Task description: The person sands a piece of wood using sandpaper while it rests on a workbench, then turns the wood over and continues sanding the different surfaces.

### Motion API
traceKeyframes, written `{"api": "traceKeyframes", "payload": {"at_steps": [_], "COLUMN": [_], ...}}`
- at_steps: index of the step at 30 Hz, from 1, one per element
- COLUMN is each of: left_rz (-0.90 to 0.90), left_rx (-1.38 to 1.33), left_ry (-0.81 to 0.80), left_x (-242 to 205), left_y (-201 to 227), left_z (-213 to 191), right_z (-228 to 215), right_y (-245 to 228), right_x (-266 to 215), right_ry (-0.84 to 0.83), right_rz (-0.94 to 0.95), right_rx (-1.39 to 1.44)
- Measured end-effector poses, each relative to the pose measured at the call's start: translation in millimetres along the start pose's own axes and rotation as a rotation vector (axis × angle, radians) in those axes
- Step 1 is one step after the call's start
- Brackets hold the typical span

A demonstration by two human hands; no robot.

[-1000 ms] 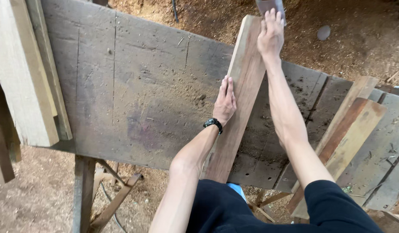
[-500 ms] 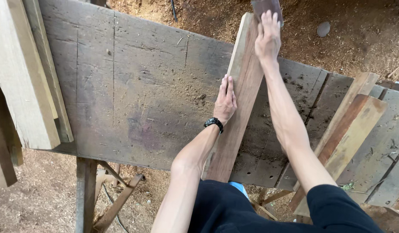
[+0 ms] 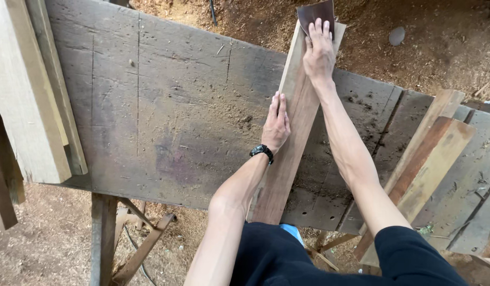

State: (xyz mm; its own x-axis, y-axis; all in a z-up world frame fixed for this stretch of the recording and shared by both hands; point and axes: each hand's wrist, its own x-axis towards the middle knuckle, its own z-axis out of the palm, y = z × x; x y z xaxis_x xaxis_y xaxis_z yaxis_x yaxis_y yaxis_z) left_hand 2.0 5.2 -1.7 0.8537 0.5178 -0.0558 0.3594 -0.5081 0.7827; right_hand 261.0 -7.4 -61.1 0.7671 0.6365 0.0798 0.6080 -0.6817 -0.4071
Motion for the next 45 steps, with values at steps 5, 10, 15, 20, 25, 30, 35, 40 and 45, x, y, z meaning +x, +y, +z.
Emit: {"api": "traceKeyframes", "payload": {"at_steps": [5,10,15,20,25,30,35,40,45], "left_rz": [-0.015,-0.023,-0.019,-0.030,-0.055,-0.074,-0.042,-0.016,-0.046], "left_rx": [0.012,-0.019,0.005,0.016,0.006,0.013,0.031,0.011,-0.019], "left_ry": [0.002,-0.003,0.008,-0.014,-0.038,-0.044,-0.040,-0.005,-0.041], "left_x": [-4,1,-6,-2,1,-2,-2,-3,-3], "left_y": [1,5,2,4,4,5,1,3,3], "left_z": [-1,-6,-2,-4,-1,-4,0,-4,-6], "right_z": [9,14,27,13,20,13,-1,5,-2], "right_y": [-6,-4,-8,-22,-11,-15,-16,-17,-15], "right_x": [45,10,42,19,47,39,37,47,29], "right_ry": [-0.099,-0.036,-0.083,-0.015,-0.085,-0.083,-0.154,-0.164,-0.073], "right_rz": [0.125,-0.002,0.021,-0.018,0.010,-0.026,-0.069,-0.015,-0.238], "right_rx": [0.095,0.015,0.036,-0.013,0.046,0.033,0.020,0.054,-0.086]}}
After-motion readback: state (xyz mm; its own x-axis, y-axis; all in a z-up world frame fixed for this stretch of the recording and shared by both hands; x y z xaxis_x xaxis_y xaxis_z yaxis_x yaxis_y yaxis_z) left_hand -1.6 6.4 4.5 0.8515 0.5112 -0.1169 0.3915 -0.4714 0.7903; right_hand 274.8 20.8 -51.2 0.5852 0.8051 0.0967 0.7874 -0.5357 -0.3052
